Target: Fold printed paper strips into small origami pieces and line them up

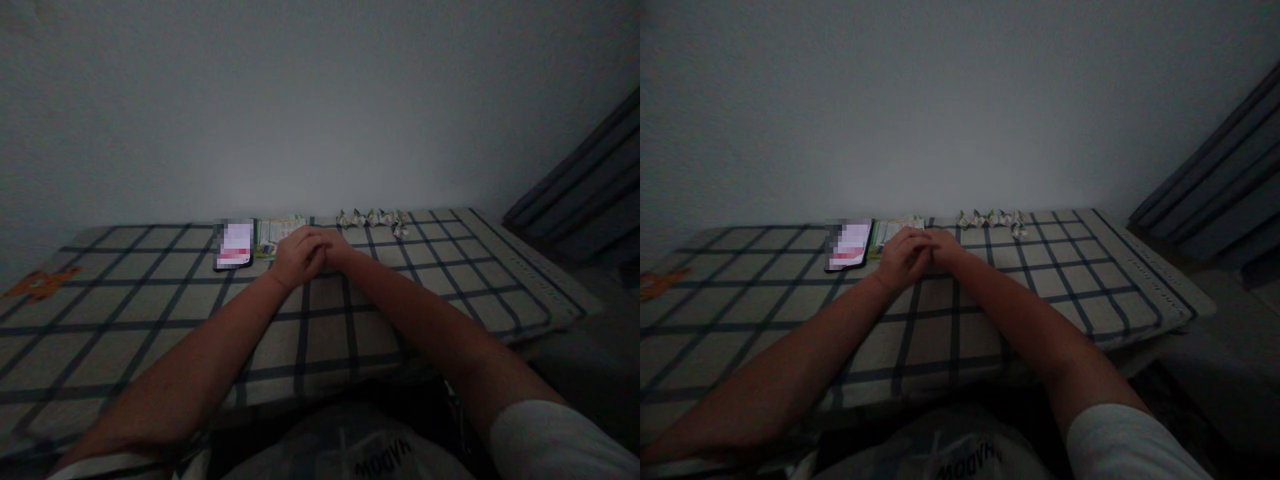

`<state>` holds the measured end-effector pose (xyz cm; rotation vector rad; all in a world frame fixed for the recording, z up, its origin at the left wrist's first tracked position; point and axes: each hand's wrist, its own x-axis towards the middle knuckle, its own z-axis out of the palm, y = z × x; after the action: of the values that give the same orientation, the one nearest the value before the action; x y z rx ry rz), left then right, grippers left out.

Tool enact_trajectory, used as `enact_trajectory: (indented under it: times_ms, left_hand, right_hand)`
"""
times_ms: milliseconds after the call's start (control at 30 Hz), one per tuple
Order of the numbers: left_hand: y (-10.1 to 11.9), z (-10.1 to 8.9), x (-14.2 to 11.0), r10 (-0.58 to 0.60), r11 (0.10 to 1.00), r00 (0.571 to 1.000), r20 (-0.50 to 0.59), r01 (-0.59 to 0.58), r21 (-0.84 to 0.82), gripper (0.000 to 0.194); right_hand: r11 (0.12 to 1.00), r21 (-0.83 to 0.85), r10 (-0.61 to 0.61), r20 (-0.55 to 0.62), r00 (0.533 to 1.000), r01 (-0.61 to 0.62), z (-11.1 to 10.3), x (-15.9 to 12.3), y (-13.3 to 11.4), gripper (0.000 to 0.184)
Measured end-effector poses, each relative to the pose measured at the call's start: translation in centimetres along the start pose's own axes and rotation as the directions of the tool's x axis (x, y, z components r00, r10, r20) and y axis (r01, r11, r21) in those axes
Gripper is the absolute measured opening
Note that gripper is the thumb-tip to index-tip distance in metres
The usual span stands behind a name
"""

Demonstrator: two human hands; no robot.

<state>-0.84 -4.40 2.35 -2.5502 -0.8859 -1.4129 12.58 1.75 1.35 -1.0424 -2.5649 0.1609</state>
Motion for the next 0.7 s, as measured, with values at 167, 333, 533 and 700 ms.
enact_trajectory:
  times_ms: [167, 333, 533, 700]
  left_hand:
    - [-0.7, 1.1, -0.1, -0.067, 0.993, 0.997, 0.047, 0.071, -0.097, 0.013]
    - [-3.6, 2.7, -0.3, -0.599, 0.777, 0.793, -0.112, 0.542, -0.320, 0.032]
    - [-4.4, 3.5, 0.1, -0.669, 0.467, 0.737, 0.099, 0.519, -0.716, 0.059]
    - [-4.1, 3.4, 0.2, -0.679, 0.342, 0.712, 0.180, 0.524, -0.780, 0.048]
  right_hand:
    - [0.968, 0.207, 0.197, -0.280, 0.940, -0.142, -2.5, -1.0, 1.1, 0.022]
    - [0.974, 0.206, 0.206, -0.610, 0.765, -0.099, -2.8, -2.6, 2.9, 0.023]
    - [0.965, -0.005, -0.220, -0.566, 0.795, 0.264, -2.7, -3.9, 3.9, 0.022]
    - [0.938, 0.104, -0.229, -0.526, 0.819, 0.330, -2.2, -3.7, 4.1, 0.020]
